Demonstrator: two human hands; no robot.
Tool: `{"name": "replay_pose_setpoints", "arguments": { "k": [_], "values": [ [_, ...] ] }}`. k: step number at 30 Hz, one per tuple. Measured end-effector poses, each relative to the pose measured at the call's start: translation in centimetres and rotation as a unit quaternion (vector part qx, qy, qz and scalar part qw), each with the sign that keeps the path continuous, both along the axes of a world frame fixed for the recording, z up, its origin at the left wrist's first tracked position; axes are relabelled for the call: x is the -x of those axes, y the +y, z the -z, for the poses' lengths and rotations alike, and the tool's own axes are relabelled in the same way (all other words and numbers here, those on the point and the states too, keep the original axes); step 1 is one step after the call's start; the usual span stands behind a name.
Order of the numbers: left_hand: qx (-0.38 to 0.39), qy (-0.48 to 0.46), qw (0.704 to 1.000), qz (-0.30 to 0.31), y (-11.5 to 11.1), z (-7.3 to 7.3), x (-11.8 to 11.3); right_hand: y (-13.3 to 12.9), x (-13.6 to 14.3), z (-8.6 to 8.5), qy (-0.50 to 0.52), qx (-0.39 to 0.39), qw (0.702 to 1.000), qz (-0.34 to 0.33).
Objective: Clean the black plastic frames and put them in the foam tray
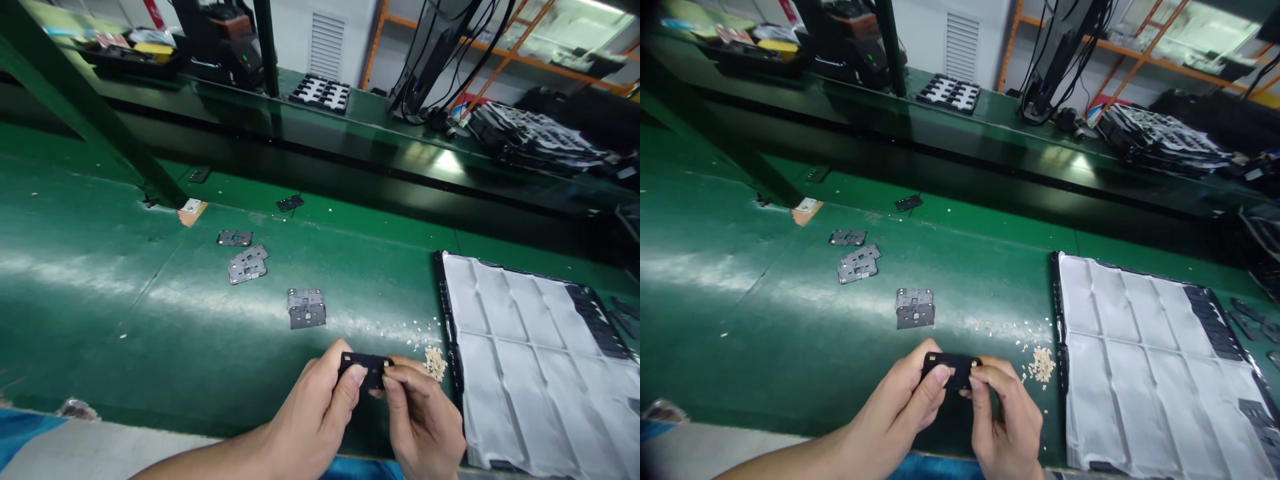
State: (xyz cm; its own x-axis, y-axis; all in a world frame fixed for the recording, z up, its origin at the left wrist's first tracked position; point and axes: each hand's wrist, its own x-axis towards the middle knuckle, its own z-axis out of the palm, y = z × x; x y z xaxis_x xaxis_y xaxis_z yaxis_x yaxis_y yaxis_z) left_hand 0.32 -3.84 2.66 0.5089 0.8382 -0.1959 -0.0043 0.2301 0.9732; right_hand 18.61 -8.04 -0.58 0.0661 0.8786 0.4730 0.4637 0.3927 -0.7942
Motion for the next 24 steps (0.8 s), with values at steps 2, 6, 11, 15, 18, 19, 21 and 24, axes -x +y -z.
{"name": "replay_pose_setpoints", "arguments": {
  "k": [2,6,11,15,18,19,21,24],
  "values": [
    [-0.015,0.010,1.000,0.001,0.05,-0.08,0.10,-0.11,-0.20,0.54,-0.002,-0.014,1.000,0.003],
    [-0.032,0.025,0.999,0.008,-0.01,-0.23,0.15,0.03,-0.28,1.01,-0.009,-0.036,0.999,0.007],
    [-0.028,0.039,0.999,0.014,-0.07,-0.12,0.21,0.13,-0.19,1.06,-0.027,-0.041,0.999,0.017],
    [-0.031,0.048,0.998,0.022,0.00,-0.05,0.26,0.03,-0.09,1.20,0.009,-0.049,0.998,0.032],
    [-0.039,0.054,0.997,0.025,-0.03,0.02,0.28,0.07,-0.08,1.20,-0.001,-0.047,0.999,0.023],
    [-0.040,0.056,0.997,0.025,-0.07,0.04,0.30,0.12,-0.09,1.17,-0.009,-0.046,0.999,0.019],
    [-0.039,0.057,0.997,0.024,-0.16,0.05,0.35,0.24,-0.10,1.11,-0.024,-0.053,0.998,0.015],
    [-0.036,0.057,0.998,0.021,-0.22,-0.07,0.44,0.40,-0.09,1.06,-0.030,-0.077,0.996,0.020]
  ]
}}
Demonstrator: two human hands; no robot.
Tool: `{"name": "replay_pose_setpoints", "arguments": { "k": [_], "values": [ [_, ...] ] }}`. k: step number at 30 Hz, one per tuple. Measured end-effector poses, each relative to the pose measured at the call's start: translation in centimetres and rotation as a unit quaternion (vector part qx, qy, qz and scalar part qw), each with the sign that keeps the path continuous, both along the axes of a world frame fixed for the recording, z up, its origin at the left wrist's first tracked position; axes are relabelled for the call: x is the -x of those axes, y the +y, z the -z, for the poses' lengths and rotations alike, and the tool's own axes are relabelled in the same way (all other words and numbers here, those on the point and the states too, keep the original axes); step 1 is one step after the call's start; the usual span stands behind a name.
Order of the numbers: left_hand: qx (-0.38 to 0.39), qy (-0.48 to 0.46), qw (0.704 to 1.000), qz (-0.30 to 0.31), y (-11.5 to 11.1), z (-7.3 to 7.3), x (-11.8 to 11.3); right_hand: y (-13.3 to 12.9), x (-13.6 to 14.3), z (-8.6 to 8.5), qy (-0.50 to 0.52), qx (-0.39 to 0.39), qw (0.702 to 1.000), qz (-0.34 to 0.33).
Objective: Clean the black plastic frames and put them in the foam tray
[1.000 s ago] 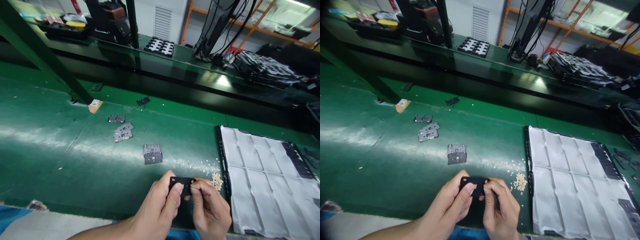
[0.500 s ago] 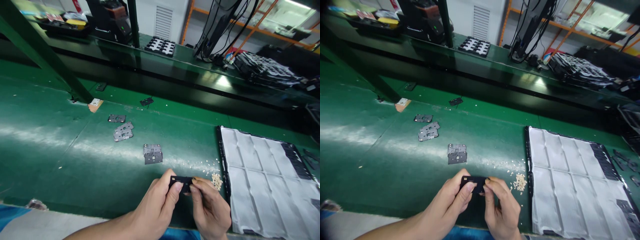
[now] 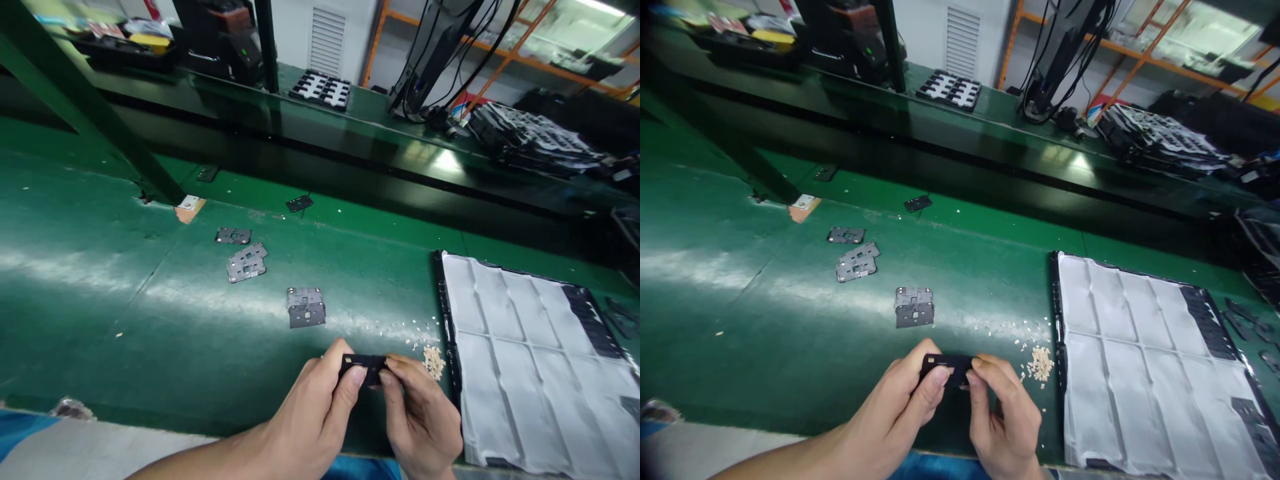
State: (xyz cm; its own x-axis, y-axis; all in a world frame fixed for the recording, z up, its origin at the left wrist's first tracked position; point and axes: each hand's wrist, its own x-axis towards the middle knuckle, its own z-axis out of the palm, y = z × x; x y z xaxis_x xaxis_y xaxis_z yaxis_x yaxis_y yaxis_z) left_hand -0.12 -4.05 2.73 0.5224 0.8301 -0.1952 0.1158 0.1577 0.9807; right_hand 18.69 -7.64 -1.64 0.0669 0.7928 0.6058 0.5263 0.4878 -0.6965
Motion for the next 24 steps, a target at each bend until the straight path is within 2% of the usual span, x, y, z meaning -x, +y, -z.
{"name": "replay_pose_setpoints", "arguments": {
  "k": [11,20,22,24],
  "values": [
    [-0.007,0.009,1.000,0.005,0.2,-0.4,-0.2,0.3,0.0,-0.8,-0.025,-0.006,1.000,-0.008],
    [0.000,0.001,1.000,-0.010,0.1,0.1,-0.2,0.3,0.4,-1.9,0.008,0.098,0.995,-0.036],
    [-0.003,-0.003,1.000,-0.027,0.4,0.3,0.0,0.0,-0.3,-2.1,0.020,0.118,0.992,-0.042],
    [-0.003,-0.007,0.999,-0.038,0.8,0.5,0.4,-0.1,-1.6,-2.1,0.035,0.128,0.991,-0.008]
  ]
}}
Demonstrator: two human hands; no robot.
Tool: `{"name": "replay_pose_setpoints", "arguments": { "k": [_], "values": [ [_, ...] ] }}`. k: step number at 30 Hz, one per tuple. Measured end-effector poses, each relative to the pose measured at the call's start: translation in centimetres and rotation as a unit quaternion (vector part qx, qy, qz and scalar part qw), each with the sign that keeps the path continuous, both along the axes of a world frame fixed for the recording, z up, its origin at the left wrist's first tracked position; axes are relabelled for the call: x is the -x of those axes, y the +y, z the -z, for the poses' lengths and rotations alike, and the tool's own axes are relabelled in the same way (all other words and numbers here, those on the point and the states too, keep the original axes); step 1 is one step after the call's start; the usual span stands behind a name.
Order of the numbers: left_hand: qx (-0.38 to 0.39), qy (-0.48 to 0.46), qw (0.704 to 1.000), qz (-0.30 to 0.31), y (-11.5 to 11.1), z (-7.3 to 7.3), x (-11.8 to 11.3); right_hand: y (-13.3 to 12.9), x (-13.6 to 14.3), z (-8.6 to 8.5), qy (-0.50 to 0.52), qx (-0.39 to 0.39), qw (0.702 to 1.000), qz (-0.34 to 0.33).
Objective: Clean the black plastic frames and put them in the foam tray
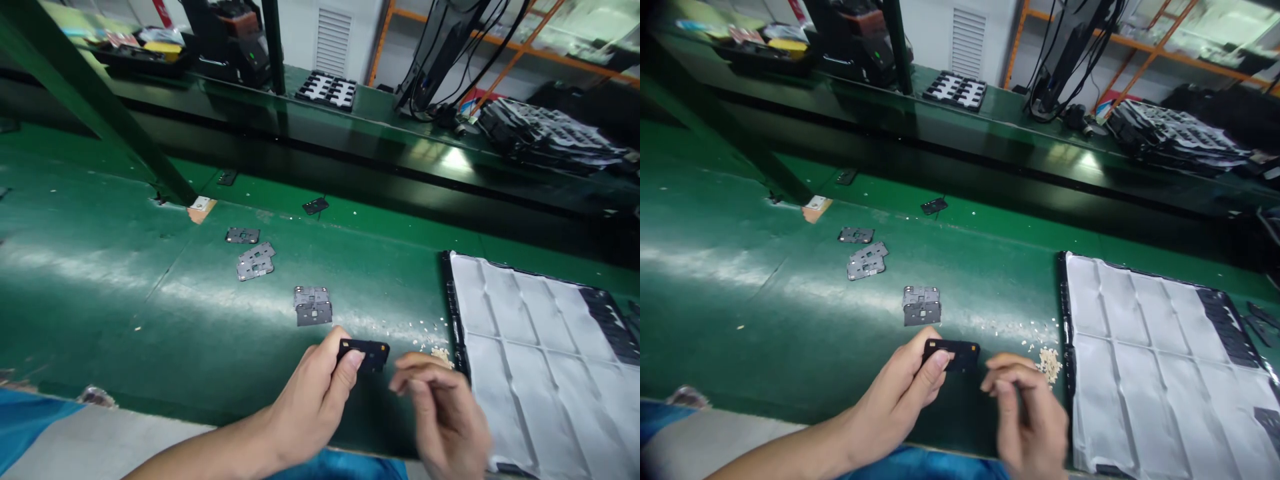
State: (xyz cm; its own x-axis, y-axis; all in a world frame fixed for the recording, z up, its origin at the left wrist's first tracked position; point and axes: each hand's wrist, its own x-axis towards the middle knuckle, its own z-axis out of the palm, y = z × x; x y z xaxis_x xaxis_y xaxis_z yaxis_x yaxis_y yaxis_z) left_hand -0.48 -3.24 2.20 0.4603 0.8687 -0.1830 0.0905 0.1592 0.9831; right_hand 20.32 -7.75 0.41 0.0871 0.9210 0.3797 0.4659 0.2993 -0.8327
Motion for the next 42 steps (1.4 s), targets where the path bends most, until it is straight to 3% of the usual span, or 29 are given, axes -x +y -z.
{"name": "replay_pose_setpoints", "arguments": {
  "k": [3,5,10,16,25,32,42],
  "values": [
    [-0.009,-0.006,1.000,0.013,0.5,0.1,0.4,0.4,-2.3,0.8,-0.053,0.009,0.994,0.099],
    [-0.020,-0.008,0.999,0.026,0.8,0.2,0.5,1.0,-3.3,1.3,-0.104,0.023,0.987,0.119],
    [-0.041,-0.009,0.998,0.038,1.0,0.3,0.5,2.4,-3.2,0.1,-0.148,0.067,0.987,0.017],
    [-0.041,-0.024,0.997,0.063,1.0,0.1,0.6,2.1,-0.8,-1.5,-0.063,0.140,0.982,-0.110],
    [-0.055,-0.020,0.998,0.005,1.0,0.6,-0.1,1.4,0.2,-1.8,-0.125,0.037,0.983,-0.126],
    [-0.077,-0.023,0.997,-0.020,0.8,1.5,-0.3,1.4,0.4,-1.9,-0.117,0.028,0.984,-0.132],
    [-0.089,0.000,0.996,-0.014,0.9,1.5,-0.3,1.4,0.5,-2.0,-0.103,0.049,0.986,-0.120]
  ]
}}
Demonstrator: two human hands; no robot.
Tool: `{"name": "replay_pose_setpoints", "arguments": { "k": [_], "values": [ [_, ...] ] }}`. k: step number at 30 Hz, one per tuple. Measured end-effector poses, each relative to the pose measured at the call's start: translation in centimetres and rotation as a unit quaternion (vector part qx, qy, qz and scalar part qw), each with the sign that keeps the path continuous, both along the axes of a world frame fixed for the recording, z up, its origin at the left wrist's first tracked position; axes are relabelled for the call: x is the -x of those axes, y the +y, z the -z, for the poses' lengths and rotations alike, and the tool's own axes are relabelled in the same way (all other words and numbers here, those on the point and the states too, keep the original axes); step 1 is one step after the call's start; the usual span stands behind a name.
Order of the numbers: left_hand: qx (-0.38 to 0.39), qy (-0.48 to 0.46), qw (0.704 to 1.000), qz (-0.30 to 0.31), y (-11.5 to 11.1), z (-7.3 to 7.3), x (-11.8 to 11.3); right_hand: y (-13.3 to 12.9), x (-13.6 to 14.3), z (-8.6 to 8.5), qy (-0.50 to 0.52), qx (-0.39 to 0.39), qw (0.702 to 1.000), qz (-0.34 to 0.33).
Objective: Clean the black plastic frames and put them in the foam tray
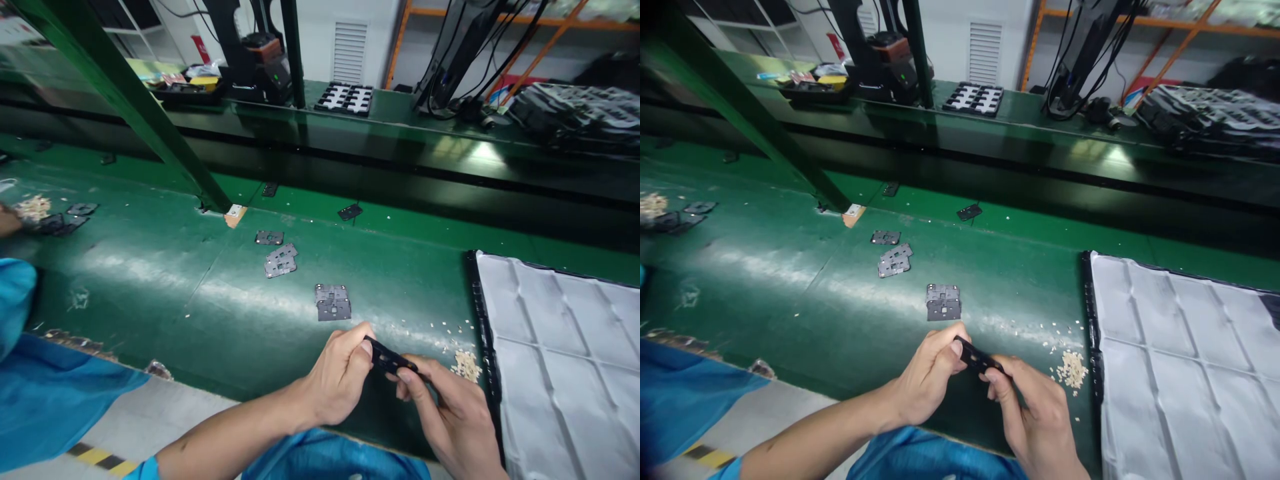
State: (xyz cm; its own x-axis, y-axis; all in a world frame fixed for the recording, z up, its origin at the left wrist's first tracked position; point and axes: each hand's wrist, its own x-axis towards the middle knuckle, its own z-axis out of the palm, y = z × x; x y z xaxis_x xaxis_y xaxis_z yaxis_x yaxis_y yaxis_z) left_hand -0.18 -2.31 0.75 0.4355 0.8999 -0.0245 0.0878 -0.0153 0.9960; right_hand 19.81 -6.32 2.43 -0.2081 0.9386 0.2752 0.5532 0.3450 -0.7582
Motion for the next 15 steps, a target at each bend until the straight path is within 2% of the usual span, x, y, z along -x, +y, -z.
{"name": "replay_pose_setpoints", "arguments": {
  "k": [8,11,15],
  "values": [
    [0.001,0.026,0.999,0.019,0.3,-0.2,0.1,0.1,-0.1,0.1,0.020,0.032,0.999,0.010],
    [-0.007,0.047,0.997,0.054,0.5,-0.6,0.2,0.2,-0.1,0.1,0.049,0.048,0.997,0.038],
    [-0.012,0.134,0.986,0.102,0.4,-1.1,1.0,0.2,-0.7,0.0,0.091,0.072,0.989,0.092]
  ]
}}
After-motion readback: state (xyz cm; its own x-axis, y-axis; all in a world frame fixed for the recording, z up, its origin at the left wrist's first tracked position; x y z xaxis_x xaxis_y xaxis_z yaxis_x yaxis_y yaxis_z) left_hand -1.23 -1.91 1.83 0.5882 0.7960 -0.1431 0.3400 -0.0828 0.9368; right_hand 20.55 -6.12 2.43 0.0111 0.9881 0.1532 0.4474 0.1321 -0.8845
